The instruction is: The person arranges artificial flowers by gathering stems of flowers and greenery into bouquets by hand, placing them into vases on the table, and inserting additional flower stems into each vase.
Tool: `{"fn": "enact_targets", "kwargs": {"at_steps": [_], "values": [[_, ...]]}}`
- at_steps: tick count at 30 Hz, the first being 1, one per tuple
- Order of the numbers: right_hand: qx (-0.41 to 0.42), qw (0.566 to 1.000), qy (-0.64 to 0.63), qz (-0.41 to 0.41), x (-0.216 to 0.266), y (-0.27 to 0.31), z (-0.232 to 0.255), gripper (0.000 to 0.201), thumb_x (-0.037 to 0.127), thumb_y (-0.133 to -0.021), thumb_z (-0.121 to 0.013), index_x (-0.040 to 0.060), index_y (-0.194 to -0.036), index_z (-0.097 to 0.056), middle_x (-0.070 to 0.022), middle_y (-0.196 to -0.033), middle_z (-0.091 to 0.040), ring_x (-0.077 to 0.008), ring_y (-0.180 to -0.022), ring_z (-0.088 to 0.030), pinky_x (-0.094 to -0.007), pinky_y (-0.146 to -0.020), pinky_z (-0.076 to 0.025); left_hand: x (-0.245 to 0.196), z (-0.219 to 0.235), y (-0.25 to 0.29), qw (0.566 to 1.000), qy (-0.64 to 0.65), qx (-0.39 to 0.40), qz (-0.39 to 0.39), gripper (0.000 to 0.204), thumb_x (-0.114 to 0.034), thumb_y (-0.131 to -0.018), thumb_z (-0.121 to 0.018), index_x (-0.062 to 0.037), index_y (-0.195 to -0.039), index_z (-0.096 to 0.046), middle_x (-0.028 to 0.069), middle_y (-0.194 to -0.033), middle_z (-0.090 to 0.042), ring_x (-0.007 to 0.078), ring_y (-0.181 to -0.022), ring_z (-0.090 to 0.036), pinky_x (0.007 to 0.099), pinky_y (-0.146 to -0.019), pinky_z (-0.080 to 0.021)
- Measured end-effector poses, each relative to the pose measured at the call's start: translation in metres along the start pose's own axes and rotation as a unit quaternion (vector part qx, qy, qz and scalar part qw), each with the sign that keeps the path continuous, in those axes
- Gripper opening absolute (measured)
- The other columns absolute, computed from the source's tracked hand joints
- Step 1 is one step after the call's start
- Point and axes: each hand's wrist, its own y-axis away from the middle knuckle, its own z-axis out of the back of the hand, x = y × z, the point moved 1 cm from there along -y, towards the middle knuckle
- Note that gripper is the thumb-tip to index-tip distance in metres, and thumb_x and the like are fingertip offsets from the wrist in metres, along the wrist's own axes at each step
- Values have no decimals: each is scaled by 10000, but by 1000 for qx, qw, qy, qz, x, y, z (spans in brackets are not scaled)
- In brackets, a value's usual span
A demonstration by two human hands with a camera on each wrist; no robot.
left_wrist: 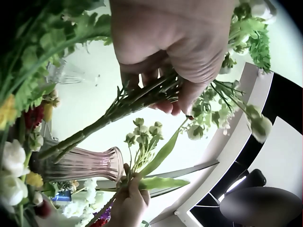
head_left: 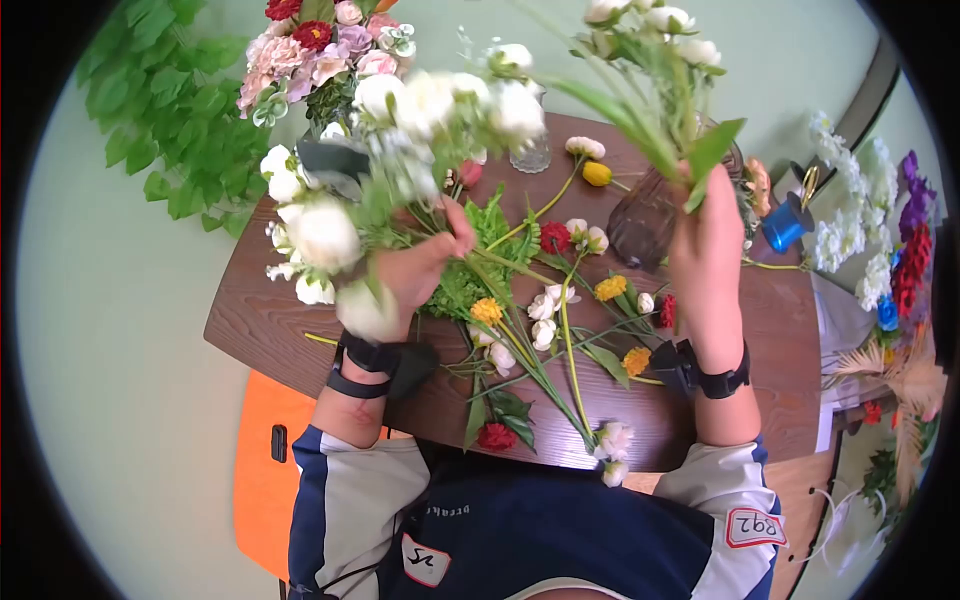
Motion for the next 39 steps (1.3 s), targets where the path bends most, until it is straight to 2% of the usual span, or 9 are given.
{"fn": "enact_targets", "kwargs": {"at_steps": [8, 14, 16, 21, 22, 24, 28, 36, 39], "values": [[15, 999, 20, -22, 13, 13, -20, 276, -116, -817, -418, -50, -1081, -456, -227, -1166, -511, -344, -1107, -515, -380, -933, -409, 36, 27, -29, 941, 37, 331, 63, 263, -206, -790, -687, -64, -924, -510, 78, -829, -560, 207, -736, -530, 316, -658, -425], [13, 924, -376, -66, 15, 31, -46, 130, -7, -918, -421, -6, -1044, -449, -127, -980, -544, -182, -886, -573, -306, -775, -489, 47, 29, -46, 823, 113, 552, 72, 215, -200, -820, -656, -51, -875, -510, 115, -888, -589, 240, -797, -562, 306, -649, -446], [-21, 905, -422, -38, 27, 38, -62, 140, -35, -887, -459, 9, -1019, -457, -121, -952, -536, -183, -893, -558, -315, -789, -482, 44, 23, -40, 813, 263, 454, 252, 126, -141, -857, -603, -60, -914, -526, 138, -943, -589, 281, -877, -561, 337, -675, -462], [96, 904, -417, -15, 41, 44, -76, 117, -40, -807, -609, 11, -899, -558, -71, -958, -503, -166, -879, -525, -282, -779, -450, 41, 18, -13, 873, 285, 309, 247, 114, -26, -832, -554, -62, -938, -536, 130, -981, -568, 268, -950, -554, 346, -789, -455], [109, 688, -698, -166, 52, 49, -81, 140, -42, -785, -634, 11, -901, -575, -73, -960, -512, -152, -890, -535, -283, -758, -465, 39, 18, -11, 885, 268, 294, 242, 112, -34, -837, -551, -61, -944, -539, 127, -982, -569, 262, -950, -553, 342, -795, -452], [155, 636, -668, -353, 41, 59, -102, 128, -40, -783, -640, 19, -890, -603, -65, -942, -529, -151, -865, -553, -285, -742, -476, 41, 13, -12, 907, 233, 262, 231, 111, -51, -847, -544, -59, -958, -544, 120, -984, -572, 250, -950, -552, 334, -807, -447], [123, 863, -482, -87, 37, 62, -92, 126, -14, -742, -682, 24, -859, -658, -63, -830, -560, -150, -777, -553, -265, -707, -463, 37, 0, 14, 945, 160, 197, 207, 122, -85, -867, -532, -55, -984, -553, 106, -987, -578, 226, -950, -550, 319, -831, -437], [130, 935, -329, -19, 28, 69, -98, 154, 9, -732, -666, 19, -883, -639, -68, -807, -582, -171, -748, -568, -286, -701, -471, 25, -7, 40, 986, 8, 60, 155, 177, -152, -908, -506, -48, -1036, -572, 78, -993, -590, 178, -950, -545, 289, -878, -416], [181, 879, -407, -171, 34, 75, -98, 306, 44, -765, -663, 21, -1059, -581, -94, -984, -642, -181, -883, -610, -300, -782, -475, 35, -15, 33, 989, -41, 13, 138, 204, -178, -924, -497, -45, -1055, -579, 67, -996, -594, 160, -950, -543, 278, -896, -408]]}}
